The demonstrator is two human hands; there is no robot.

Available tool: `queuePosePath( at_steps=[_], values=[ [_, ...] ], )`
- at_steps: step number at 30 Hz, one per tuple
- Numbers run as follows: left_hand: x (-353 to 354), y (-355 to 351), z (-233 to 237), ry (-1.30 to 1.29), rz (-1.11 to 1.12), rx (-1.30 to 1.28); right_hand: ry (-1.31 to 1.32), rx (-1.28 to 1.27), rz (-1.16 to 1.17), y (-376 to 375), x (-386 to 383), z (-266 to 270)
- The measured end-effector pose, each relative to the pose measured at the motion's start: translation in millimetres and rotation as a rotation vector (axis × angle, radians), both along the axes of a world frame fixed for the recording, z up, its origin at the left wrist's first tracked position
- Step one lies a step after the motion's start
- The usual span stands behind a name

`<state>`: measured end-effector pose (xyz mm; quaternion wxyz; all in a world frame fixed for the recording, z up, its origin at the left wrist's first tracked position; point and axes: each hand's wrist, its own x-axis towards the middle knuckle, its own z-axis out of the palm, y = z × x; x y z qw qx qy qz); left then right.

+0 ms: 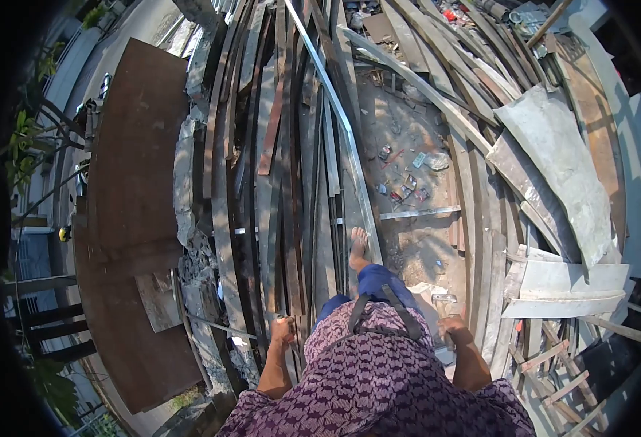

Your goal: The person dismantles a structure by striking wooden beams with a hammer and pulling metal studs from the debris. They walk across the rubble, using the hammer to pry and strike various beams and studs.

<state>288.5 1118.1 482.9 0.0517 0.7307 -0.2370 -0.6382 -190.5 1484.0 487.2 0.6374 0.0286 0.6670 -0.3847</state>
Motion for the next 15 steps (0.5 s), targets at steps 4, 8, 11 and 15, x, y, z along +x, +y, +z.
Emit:
queuePosePath(
  at_steps=[4, 8, 11, 15],
  values=[
    [-23.5, -41.2, 27.3, -0.072, 0.056, 0.011, -0.127, 0.429, -0.263, -114.5, -25.0, 14.2],
    [-60.2, -93.8, 47.4, -0.162, -0.210, -0.035, -0.051, 0.385, -0.193, -205.7, -47.4, 24.1],
    [-87.3, -128.3, 40.8, -0.143, -0.287, -0.119, 0.024, 0.320, -0.160, -261.8, -65.1, 33.6],
    [-142.8, -177.7, 45.4, -0.100, -0.351, -0.154, 0.029, 0.166, -0.215, -331.4, -76.3, 62.2]
  ],
)
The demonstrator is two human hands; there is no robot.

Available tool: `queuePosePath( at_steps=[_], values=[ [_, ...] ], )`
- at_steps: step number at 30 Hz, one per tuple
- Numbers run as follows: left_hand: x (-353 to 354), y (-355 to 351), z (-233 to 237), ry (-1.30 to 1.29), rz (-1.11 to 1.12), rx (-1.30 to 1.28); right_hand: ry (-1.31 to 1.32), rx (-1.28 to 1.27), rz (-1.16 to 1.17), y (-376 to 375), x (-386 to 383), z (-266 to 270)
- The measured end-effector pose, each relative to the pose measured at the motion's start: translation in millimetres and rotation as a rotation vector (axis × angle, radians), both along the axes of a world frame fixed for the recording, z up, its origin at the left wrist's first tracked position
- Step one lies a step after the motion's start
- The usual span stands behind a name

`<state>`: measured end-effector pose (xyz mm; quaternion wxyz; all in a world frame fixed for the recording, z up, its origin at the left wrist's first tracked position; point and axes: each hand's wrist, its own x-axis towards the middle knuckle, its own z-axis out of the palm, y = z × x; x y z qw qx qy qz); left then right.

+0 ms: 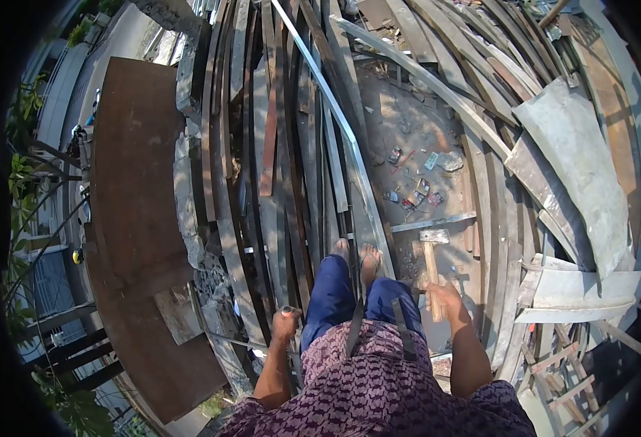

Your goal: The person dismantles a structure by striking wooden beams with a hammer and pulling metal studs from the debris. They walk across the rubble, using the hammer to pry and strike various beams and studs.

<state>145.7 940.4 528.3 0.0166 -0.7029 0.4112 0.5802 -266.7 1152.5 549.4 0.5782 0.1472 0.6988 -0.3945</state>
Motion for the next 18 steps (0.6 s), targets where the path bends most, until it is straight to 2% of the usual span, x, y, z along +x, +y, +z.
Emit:
queuePosePath(
  at_steps=[1, 3, 4, 5, 6, 7, 9, 10, 11, 13, 14, 15, 18],
  values=[
    [-9.5, -10.1, -10.7, -0.001, 0.011, 0.009, -0.076, 0.009, 0.028, -11.4, -5.3, -3.2],
    [-28.2, -23.1, -37.3, -0.049, -0.309, -0.185, -0.080, 0.035, 0.071, -28.1, -13.4, -18.9],
    [-44.3, -32.4, -38.0, -0.050, -0.296, -0.160, -0.123, 0.021, 0.074, -40.7, -15.2, -26.1],
    [-67.5, -47.9, -28.7, -0.066, -0.393, -0.147, -0.163, 0.004, 0.076, -53.1, -18.5, -36.1],
    [-84.6, -58.7, -29.1, -0.078, -0.489, -0.137, -0.256, 0.024, 0.034, -55.2, -22.4, -57.6],
    [-93.8, -61.8, -44.1, -0.071, -0.469, -0.121, -0.252, 0.043, 0.052, -58.7, -27.8, -79.5],
    [-103.7, -65.6, -78.1, -0.122, -0.578, -0.113, -0.251, 0.083, 0.098, -61.0, -29.7, -125.3],
    [-109.6, -67.1, -89.5, -0.122, -0.562, -0.077, -0.133, 0.104, 0.152, -66.6, -31.2, -145.7],
    [-111.7, -63.0, -98.0, -0.119, -0.542, -0.046, -0.138, 0.134, 0.172, -70.4, -40.4, -164.5],
    [-114.5, -61.8, -117.2, -0.232, -0.674, -0.077, -0.024, 0.423, 0.368, -100.7, -61.6, -188.7],
    [-113.4, -58.4, -123.9, -0.244, -0.705, -0.130, -0.029, 0.413, 0.385, -122.8, -77.1, -194.2],
    [-110.8, -56.1, -128.5, -0.255, -0.739, -0.189, -0.003, 0.422, 0.339, -138.8, -91.7, -204.7],
    [-102.1, -59.7, -138.7, -0.270, -0.620, -0.225, 0.168, 0.403, 0.172, -200.6, -135.7, -237.2]
  ],
)
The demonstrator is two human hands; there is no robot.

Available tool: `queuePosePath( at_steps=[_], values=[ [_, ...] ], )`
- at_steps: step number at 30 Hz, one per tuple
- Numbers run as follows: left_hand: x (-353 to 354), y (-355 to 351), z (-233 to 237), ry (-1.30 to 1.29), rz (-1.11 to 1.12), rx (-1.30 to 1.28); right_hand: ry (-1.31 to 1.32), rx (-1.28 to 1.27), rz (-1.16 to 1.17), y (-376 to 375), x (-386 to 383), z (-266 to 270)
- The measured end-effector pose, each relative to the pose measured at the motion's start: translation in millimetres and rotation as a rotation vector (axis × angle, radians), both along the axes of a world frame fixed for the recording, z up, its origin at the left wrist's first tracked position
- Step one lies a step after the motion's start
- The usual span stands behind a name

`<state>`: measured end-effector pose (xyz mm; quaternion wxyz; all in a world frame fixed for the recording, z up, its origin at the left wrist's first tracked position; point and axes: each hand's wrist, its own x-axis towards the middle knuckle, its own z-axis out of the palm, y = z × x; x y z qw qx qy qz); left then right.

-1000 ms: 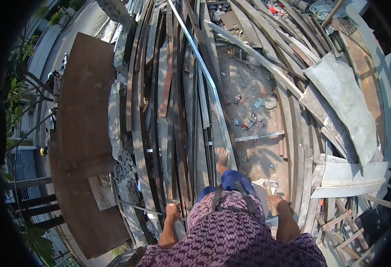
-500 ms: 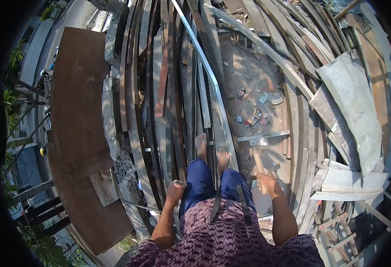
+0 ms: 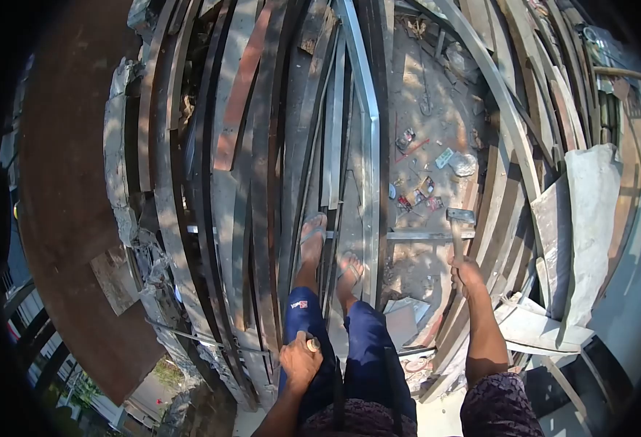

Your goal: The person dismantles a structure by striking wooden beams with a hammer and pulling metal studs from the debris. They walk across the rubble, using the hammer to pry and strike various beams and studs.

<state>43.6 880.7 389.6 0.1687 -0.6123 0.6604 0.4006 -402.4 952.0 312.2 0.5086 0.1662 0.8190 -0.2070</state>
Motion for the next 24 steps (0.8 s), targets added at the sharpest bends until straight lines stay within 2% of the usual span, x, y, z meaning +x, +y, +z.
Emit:
queuePosePath(
  at_steps=[2, 3, 5, 6, 7, 9, 10, 12, 15, 16, 18, 19, 23, 24],
  values=[
    [2.1, -7.6, -7.2, 0.005, 0.018, -0.007, 0.164, -0.185, -0.124, -12.7, -40.6, -68.0],
    [3.2, -10.9, -12.8, 0.015, 0.036, -0.029, 0.238, -0.228, -0.129, -61.1, -32.9, -61.5],
    [7.9, -14.0, -25.4, 0.031, 0.051, -0.036, 0.332, -0.218, -0.421, -113.1, -55.7, -135.1],
    [10.1, -14.4, -31.5, 0.001, 0.073, -0.048, 0.268, -0.269, -0.469, -151.7, -46.5, -147.3],
    [12.4, -16.4, -35.7, -0.028, 0.094, -0.061, 0.382, -0.224, -0.442, -193.3, -28.9, -167.9],
    [11.3, -25.5, -39.7, -0.009, 0.125, -0.083, 0.272, -0.085, -0.049, -216.8, -2.1, -241.5],
    [12.3, -29.8, -36.6, -0.016, 0.144, -0.056, 0.272, -0.073, -0.057, -220.0, 2.1, -224.1],
    [13.5, -44.0, -39.2, -0.033, 0.165, -0.016, -0.057, -0.096, 0.389, -230.9, 5.6, -179.1],
    [8.7, -54.2, -40.6, -0.038, 0.114, -0.011, 0.024, -0.115, 0.449, -209.4, -11.2, -138.2],
    [9.0, -58.1, -38.9, -0.038, 0.101, -0.017, 0.025, -0.121, 0.436, -201.9, -14.0, -129.4],
    [6.0, -67.0, -35.9, -0.075, 0.122, 0.012, 0.072, -0.206, 0.219, -193.5, -23.4, -115.2],
    [4.2, -69.3, -40.2, -0.070, 0.104, -0.012, 0.080, -0.227, 0.200, -193.3, -35.4, -109.9],
    [6.0, -70.3, -37.1, -0.049, 0.016, 0.017, 0.418, -0.269, 0.197, -154.4, -69.0, -82.2],
    [4.2, -72.7, -36.5, -0.044, 0.021, 0.036, 0.481, -0.322, 0.101, -162.3, -68.8, -69.2]
  ],
)
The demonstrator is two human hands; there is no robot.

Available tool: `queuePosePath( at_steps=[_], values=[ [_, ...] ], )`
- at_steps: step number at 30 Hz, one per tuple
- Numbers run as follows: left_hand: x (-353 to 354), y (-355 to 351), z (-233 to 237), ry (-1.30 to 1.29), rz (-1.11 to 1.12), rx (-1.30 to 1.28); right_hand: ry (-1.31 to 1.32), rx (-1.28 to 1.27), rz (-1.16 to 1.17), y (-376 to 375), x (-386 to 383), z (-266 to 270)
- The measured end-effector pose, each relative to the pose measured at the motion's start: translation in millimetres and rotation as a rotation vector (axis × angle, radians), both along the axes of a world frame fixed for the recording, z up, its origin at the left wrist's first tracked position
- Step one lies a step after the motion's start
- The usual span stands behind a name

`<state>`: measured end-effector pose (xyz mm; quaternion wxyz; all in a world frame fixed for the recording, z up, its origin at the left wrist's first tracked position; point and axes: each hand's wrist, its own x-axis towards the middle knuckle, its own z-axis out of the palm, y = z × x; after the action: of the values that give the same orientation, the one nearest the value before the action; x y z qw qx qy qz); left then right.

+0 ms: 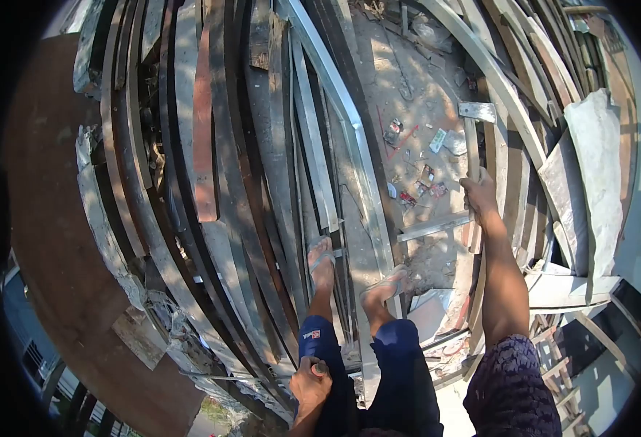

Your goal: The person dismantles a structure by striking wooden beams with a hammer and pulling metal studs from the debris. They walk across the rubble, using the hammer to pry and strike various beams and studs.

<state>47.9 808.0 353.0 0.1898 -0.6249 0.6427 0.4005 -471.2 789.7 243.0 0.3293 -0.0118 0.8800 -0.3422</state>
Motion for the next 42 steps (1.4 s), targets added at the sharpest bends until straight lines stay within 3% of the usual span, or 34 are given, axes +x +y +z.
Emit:
queuePosePath(
  at_steps=[1, 3, 4, 5, 6, 7, 8, 9, 13, 14, 15, 17, 20, 22, 23, 24, 25, 27, 28, 29, 31, 33, 35, 37, 39, 41, 42],
  values=[
    [-2.6, -1.2, -1.1, 0.005, 0.009, 0.015, 0.046, -0.007, -0.104, -1.0, -8.6, -4.4],
    [-3.0, 0.5, 1.0, -0.021, -0.058, 0.039, 0.031, -0.302, -0.419, -6.2, -17.2, -39.7],
    [-3.6, 2.0, -0.5, -0.022, -0.075, 0.030, -0.030, -0.203, -0.610, -34.4, -8.0, -39.5],
    [-0.3, 3.5, 0.7, -0.033, -0.092, 0.021, 0.104, -0.389, -0.691, -37.1, -13.9, -94.7],
    [2.5, 6.5, -2.6, -0.096, -0.107, 0.036, 0.093, -0.469, -0.817, -62.5, 4.6, -114.1],
    [-2.1, 6.7, -10.7, -0.096, -0.132, 0.014, 0.059, -0.158, -0.701, -77.4, 38.4, -133.6],
    [-1.0, 7.1, -11.4, -0.125, -0.132, 0.051, -0.189, -0.088, -0.468, -79.6, 89.3, -144.9],
    [2.9, 7.0, -6.3, -0.163, -0.138, 0.092, -0.206, -0.090, -0.510, -63.6, 96.8, -140.3],
    [3.1, 6.6, -9.7, -0.153, -0.173, 0.075, -0.391, -0.142, 0.225, 6.1, 58.7, -91.6],
    [-1.0, 3.8, -11.7, -0.150, -0.195, 0.067, -0.436, -0.331, 0.090, 28.2, 50.9, -89.2],
    [-2.6, 1.4, -10.0, -0.141, -0.227, 0.023, -0.435, -0.342, 0.064, 37.9, 44.8, -92.3],
    [-6.5, 1.3, -10.8, -0.122, -0.288, -0.063, -0.324, -0.260, -0.208, 51.6, 26.6, -107.9],
    [-4.2, 6.2, -21.0, -0.152, -0.404, -0.109, -0.100, -0.202, -0.689, 5.3, 47.8, -112.6],
    [-6.0, 8.7, -19.1, -0.196, -0.465, -0.113, 0.238, 0.225, -0.238, 9.1, 104.9, -189.8],
    [-2.8, 8.4, -15.5, -0.212, -0.512, -0.113, -0.220, 0.152, 0.347, 28.9, 105.5, -167.2],
    [-3.2, 9.3, -21.9, -0.186, -0.512, -0.139, -0.184, 0.173, 0.548, 33.6, 114.9, -164.1],
    [-3.3, 15.3, -24.8, -0.166, -0.506, -0.152, -0.196, 0.169, 0.515, 48.5, 109.2, -149.8],
    [-11.6, 17.7, -20.0, -0.265, -0.623, -0.109, -0.610, -0.079, 0.017, 87.9, 104.3, -97.3],
    [-12.9, 18.4, -19.1, -0.254, -0.606, -0.114, -0.588, -0.073, -0.079, 104.6, 109.8, -81.9],
    [-15.6, 20.2, -19.1, -0.240, -0.579, -0.124, -0.590, -0.085, -0.113, 129.0, 129.5, -105.1],
    [-22.9, 24.5, -26.8, -0.202, -0.633, -0.162, 0.391, -0.099, -0.182, 186.5, 179.2, -176.5],
    [-24.1, 26.6, -19.4, -0.160, -0.690, -0.205, -0.419, -0.170, -0.443, 245.8, 147.3, -101.1],
    [-32.7, 33.4, -17.1, -0.091, -0.766, -0.202, -0.408, -0.068, -0.517, 298.0, 164.1, -117.5],
    [-29.2, 40.0, -18.5, -0.141, -0.733, -0.230, -0.347, 0.033, -0.758, 332.9, 181.1, -121.2],
    [-26.9, 45.5, -21.8, -0.148, -0.782, -0.239, -0.283, 0.105, -0.795, 357.2, 230.5, -154.0],
    [-21.9, 49.6, -23.0, -0.135, -0.840, -0.279, -0.454, 0.261, -0.091, 379.8, 269.5, -148.2],
    [-21.3, 50.8, -23.2, -0.101, -0.880, -0.281, -0.424, 0.224, -0.034, 389.4, 282.2, -151.1]
  ],
)
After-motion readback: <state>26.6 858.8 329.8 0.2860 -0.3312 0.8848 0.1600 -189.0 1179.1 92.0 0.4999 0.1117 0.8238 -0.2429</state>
